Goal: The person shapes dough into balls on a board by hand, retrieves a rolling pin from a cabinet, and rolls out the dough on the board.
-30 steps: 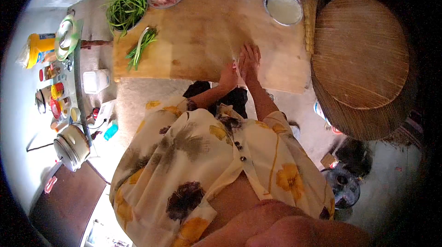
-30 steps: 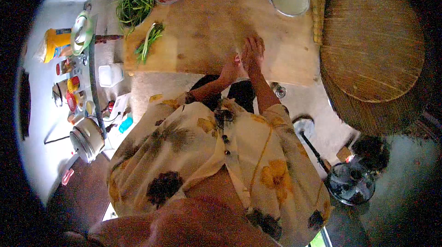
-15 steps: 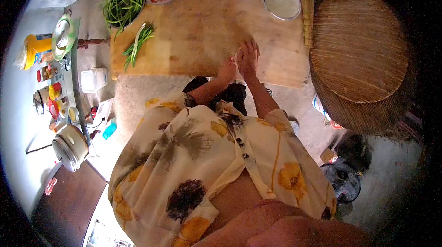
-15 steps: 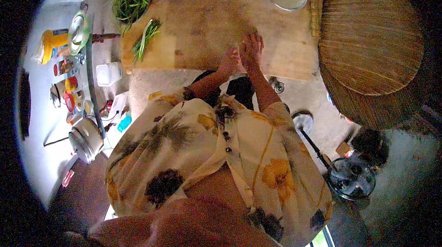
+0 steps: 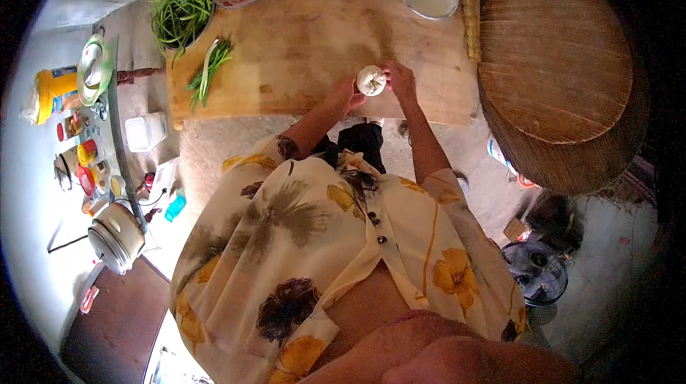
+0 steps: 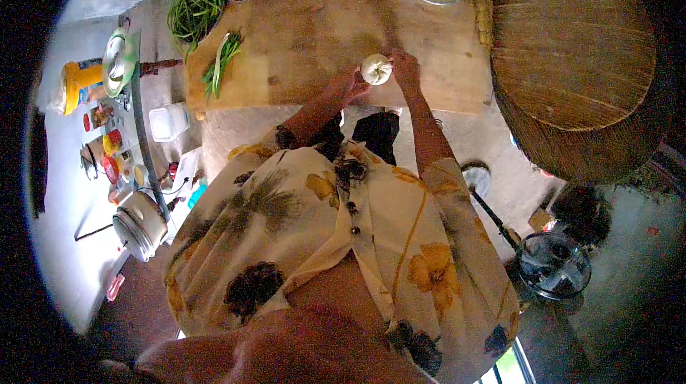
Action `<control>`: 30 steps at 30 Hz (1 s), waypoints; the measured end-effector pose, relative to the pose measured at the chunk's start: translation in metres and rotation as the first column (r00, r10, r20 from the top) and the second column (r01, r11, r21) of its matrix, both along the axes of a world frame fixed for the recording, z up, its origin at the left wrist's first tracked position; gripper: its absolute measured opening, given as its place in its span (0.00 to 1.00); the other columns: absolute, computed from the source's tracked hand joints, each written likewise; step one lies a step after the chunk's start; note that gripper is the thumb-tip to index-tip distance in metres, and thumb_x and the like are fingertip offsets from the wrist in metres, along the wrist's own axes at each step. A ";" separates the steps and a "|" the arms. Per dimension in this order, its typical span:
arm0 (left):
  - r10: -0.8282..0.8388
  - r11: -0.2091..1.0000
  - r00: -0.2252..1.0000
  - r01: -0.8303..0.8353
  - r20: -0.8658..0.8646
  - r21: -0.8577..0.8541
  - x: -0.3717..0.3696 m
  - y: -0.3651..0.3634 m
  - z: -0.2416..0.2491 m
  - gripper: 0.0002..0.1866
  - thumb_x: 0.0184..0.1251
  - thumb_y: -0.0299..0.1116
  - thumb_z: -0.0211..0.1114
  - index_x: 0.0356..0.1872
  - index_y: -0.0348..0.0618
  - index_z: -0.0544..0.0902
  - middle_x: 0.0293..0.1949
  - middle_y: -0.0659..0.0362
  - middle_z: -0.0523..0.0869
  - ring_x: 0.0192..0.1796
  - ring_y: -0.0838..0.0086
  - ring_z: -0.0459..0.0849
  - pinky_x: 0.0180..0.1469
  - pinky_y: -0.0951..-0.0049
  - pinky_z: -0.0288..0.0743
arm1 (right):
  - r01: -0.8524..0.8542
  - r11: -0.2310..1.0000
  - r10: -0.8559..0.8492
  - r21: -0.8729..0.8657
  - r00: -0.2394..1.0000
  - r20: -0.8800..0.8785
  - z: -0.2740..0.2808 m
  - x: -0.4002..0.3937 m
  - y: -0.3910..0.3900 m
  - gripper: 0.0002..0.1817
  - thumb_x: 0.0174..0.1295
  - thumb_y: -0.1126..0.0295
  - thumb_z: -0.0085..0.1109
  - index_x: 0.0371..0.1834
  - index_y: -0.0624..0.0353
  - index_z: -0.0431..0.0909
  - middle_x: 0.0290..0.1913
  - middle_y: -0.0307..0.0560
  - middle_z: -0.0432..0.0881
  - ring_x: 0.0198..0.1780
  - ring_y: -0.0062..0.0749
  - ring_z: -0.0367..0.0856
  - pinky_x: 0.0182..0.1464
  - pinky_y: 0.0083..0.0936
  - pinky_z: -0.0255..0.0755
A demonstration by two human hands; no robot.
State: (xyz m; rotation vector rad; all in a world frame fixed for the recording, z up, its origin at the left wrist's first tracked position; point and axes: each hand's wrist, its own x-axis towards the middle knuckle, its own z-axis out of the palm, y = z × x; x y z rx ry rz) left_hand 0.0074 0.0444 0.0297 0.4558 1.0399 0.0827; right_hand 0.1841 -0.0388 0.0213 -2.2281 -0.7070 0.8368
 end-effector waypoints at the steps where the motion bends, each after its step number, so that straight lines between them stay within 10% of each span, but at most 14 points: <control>1: -0.006 1.000 1.000 0.006 0.001 0.002 0.004 -0.001 0.007 0.20 0.75 0.47 0.49 0.54 0.42 0.75 0.49 0.54 0.81 0.46 0.66 0.81 0.47 0.63 0.80 | -0.053 0.998 0.054 -0.040 0.998 0.024 0.009 -0.006 0.001 0.18 0.69 0.59 0.50 0.46 0.62 0.82 0.38 0.49 0.86 0.38 0.31 0.83 0.43 0.29 0.76; 2: 0.071 0.995 0.997 -0.070 -0.004 0.069 0.007 -0.005 0.008 0.21 0.74 0.48 0.49 0.51 0.40 0.76 0.47 0.54 0.81 0.45 0.68 0.81 0.48 0.65 0.79 | -0.105 0.991 0.109 -0.079 0.993 0.046 0.015 -0.011 0.001 0.18 0.68 0.59 0.50 0.45 0.62 0.83 0.37 0.48 0.86 0.38 0.29 0.82 0.43 0.28 0.75; 4: 0.143 0.980 0.990 -0.141 -0.002 0.140 0.012 -0.001 0.008 0.22 0.73 0.49 0.49 0.48 0.38 0.78 0.46 0.54 0.82 0.44 0.69 0.81 0.48 0.67 0.78 | 0.245 0.890 -0.118 0.384 0.938 -0.326 0.023 -0.014 0.000 0.17 0.69 0.59 0.55 0.44 0.62 0.83 0.35 0.47 0.83 0.40 0.25 0.80 0.45 0.23 0.75; 8: 0.089 0.948 0.982 -0.135 0.167 0.289 0.003 0.010 -0.018 0.15 0.70 0.42 0.57 0.42 0.40 0.81 0.40 0.58 0.83 0.40 0.71 0.80 0.45 0.72 0.75 | 0.670 0.652 -0.221 0.354 0.615 -0.757 -0.001 -0.022 -0.022 0.13 0.68 0.66 0.54 0.44 0.67 0.81 0.41 0.47 0.83 0.43 0.30 0.81 0.51 0.27 0.74; 10: 0.037 0.959 0.985 -0.082 0.166 0.271 0.003 0.007 -0.024 0.10 0.68 0.38 0.61 0.43 0.44 0.81 0.41 0.59 0.83 0.41 0.69 0.80 0.45 0.70 0.74 | 0.630 0.705 -0.241 0.325 0.644 -0.726 0.006 -0.030 -0.032 0.13 0.67 0.67 0.54 0.44 0.67 0.80 0.42 0.48 0.83 0.44 0.33 0.81 0.53 0.28 0.74; 13: -0.118 0.681 0.990 0.021 0.081 0.732 -0.005 -0.007 -0.025 0.08 0.68 0.33 0.62 0.44 0.43 0.80 0.39 0.61 0.82 0.39 0.69 0.81 0.43 0.67 0.75 | 0.648 0.651 -0.211 0.396 0.655 -0.725 0.006 -0.035 -0.040 0.13 0.67 0.69 0.56 0.46 0.69 0.79 0.42 0.48 0.83 0.45 0.32 0.81 0.54 0.28 0.75; 16: 0.297 0.901 0.921 -0.357 0.251 0.246 0.000 -0.008 -0.023 0.13 0.70 0.39 0.57 0.35 0.38 0.80 0.32 0.64 0.79 0.35 0.77 0.76 0.38 0.75 0.71 | 0.630 0.685 -0.377 0.366 0.736 -0.562 0.002 -0.034 -0.040 0.16 0.68 0.67 0.55 0.50 0.69 0.78 0.43 0.49 0.83 0.42 0.29 0.82 0.48 0.27 0.78; 21: 0.028 0.752 0.999 -0.002 -0.029 0.660 -0.021 -0.024 -0.043 0.18 0.72 0.41 0.56 0.49 0.35 0.82 0.40 0.55 0.86 0.40 0.70 0.83 0.43 0.70 0.76 | 0.486 0.837 -0.382 0.252 0.848 -0.368 0.006 -0.049 -0.060 0.19 0.69 0.63 0.54 0.56 0.67 0.76 0.44 0.48 0.84 0.38 0.28 0.83 0.39 0.26 0.81; 30: -0.355 0.532 0.902 0.412 -0.247 0.740 0.014 -0.017 -0.019 0.20 0.64 0.41 0.66 0.52 0.38 0.82 0.43 0.50 0.87 0.43 0.64 0.86 0.48 0.65 0.78 | 0.436 0.868 -0.335 0.239 0.869 -0.365 0.030 -0.067 -0.064 0.18 0.67 0.66 0.59 0.56 0.64 0.76 0.45 0.48 0.82 0.35 0.27 0.82 0.37 0.27 0.80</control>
